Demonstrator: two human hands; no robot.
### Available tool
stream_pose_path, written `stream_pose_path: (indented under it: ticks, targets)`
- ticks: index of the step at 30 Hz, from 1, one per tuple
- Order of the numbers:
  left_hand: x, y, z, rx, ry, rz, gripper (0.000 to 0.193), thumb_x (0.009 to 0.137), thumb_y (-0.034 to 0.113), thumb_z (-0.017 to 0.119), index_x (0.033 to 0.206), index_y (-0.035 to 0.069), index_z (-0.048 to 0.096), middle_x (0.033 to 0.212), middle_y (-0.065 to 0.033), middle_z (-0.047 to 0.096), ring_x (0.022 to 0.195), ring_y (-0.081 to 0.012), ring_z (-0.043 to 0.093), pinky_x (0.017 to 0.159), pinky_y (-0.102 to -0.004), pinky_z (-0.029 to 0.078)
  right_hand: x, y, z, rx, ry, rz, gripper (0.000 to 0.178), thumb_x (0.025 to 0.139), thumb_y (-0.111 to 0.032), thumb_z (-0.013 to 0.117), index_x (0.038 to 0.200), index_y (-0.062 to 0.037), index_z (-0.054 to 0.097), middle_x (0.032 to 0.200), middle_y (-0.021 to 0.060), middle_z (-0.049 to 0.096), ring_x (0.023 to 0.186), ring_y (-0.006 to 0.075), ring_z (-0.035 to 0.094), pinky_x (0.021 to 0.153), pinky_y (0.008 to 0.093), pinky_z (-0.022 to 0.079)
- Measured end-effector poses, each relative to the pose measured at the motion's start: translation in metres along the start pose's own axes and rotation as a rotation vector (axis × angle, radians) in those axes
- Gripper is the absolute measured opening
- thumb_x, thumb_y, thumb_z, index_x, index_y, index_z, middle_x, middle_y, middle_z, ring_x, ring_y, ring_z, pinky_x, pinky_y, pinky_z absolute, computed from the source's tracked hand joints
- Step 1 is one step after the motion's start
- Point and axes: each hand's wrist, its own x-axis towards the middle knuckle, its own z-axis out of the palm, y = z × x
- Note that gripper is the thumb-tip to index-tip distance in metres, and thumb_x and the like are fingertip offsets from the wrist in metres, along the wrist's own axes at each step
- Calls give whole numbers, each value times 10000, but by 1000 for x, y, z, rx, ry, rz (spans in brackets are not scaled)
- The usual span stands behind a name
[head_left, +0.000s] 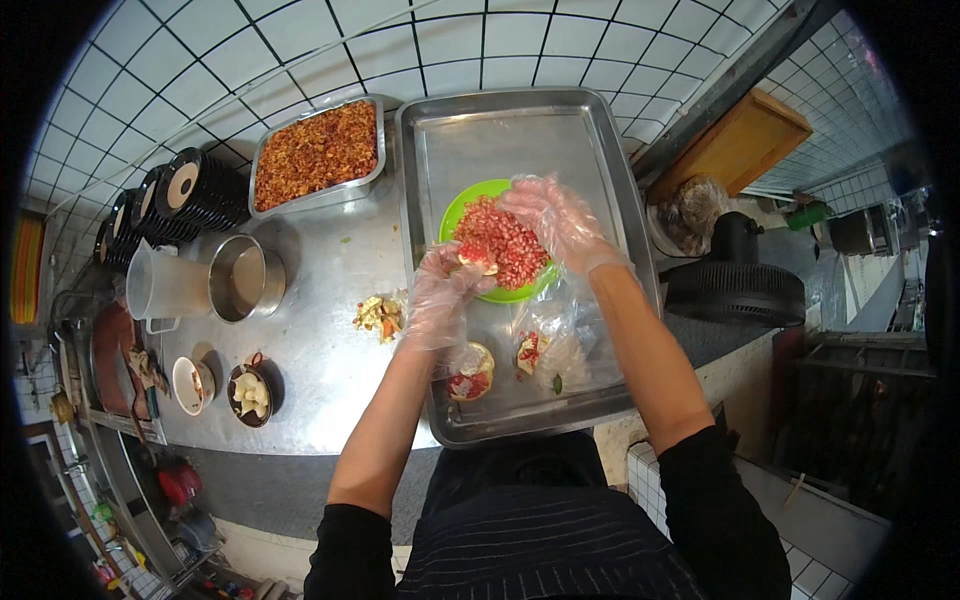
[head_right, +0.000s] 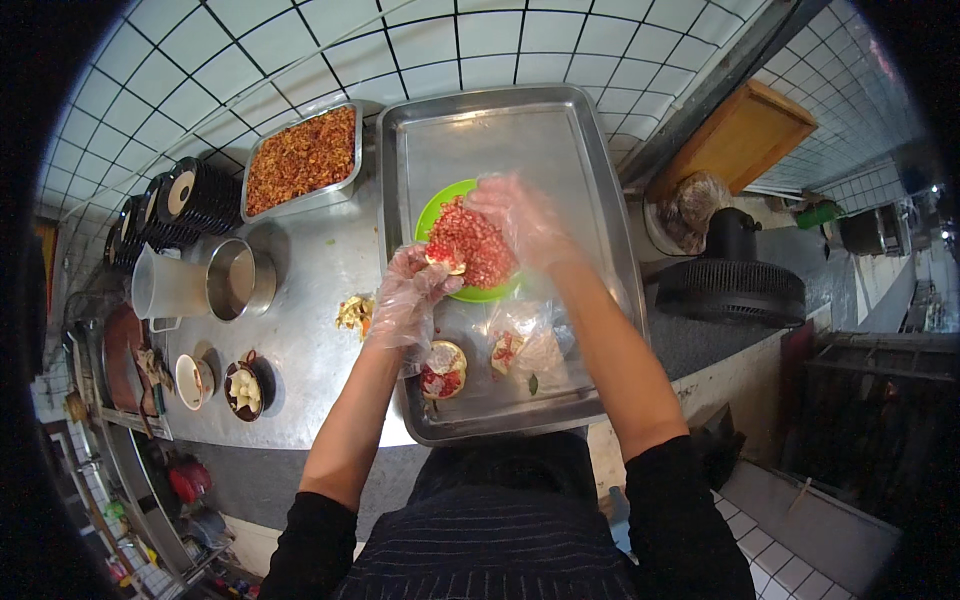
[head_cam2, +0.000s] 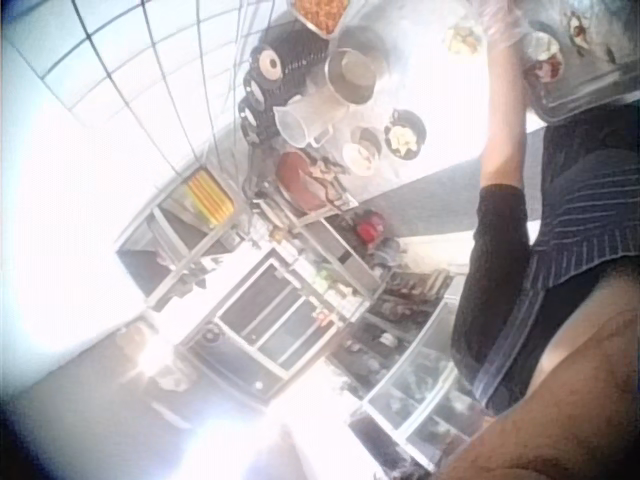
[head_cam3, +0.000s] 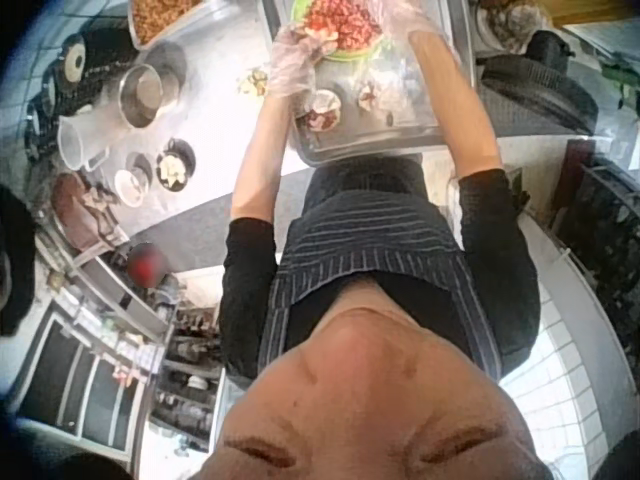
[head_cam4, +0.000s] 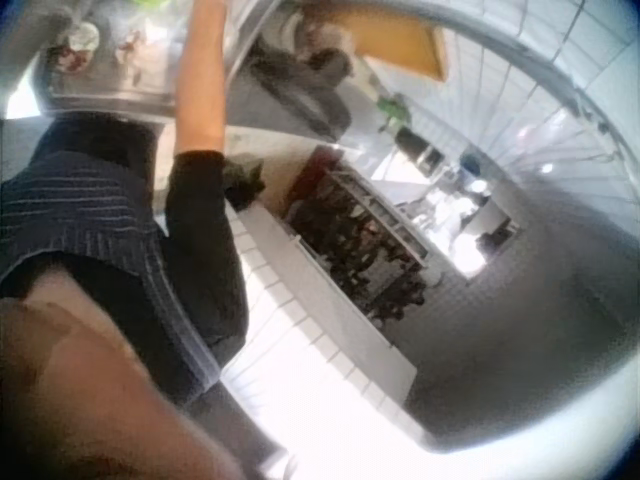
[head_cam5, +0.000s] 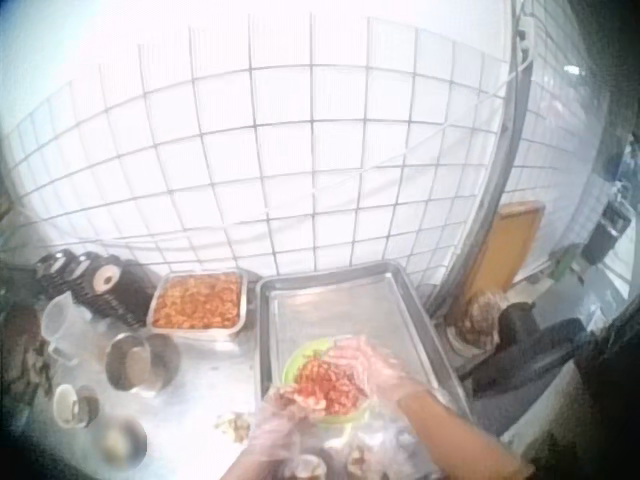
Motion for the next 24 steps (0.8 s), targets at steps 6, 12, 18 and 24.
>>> stream_pose_path:
  ticks: [6,12,18,24]
  targets:
    - [-6,5,-2,-4,39,-6,320,819,-69,596,1060,102,474,1047,-66,562,908,-192,606,730,-304,574,-14,-4,0,-339,-87,-120,388,961,-293,489,1174,28,534,1159,126,591,1132,227,533,1018,333,384]
    - [-14,8,4,-39,58,4,306,825,-71,591,1043,112,479,1046,-66,570,899,-190,609,727,-291,562,-15,8,-46,-1107,24,-355,222,880,-48,555,1095,-21,604,1089,104,629,974,160,600,842,283,480]
    - [-16,6,0,-39,44,41,287,821,-66,591,1053,75,496,1037,-89,593,903,-201,619,725,-306,568,-19,21,-47,-1298,9,-550,238,824,-2,583,1058,-27,616,972,131,617,881,228,625,776,311,498]
    - [-15,-3,-8,-42,26,68,282,824,-65,585,1061,63,502,1040,-96,602,907,-208,625,717,-311,577,-13,28,-45,-1293,-37,-527,216,795,23,607,1001,-39,625,944,125,591,850,249,623,752,323,496]
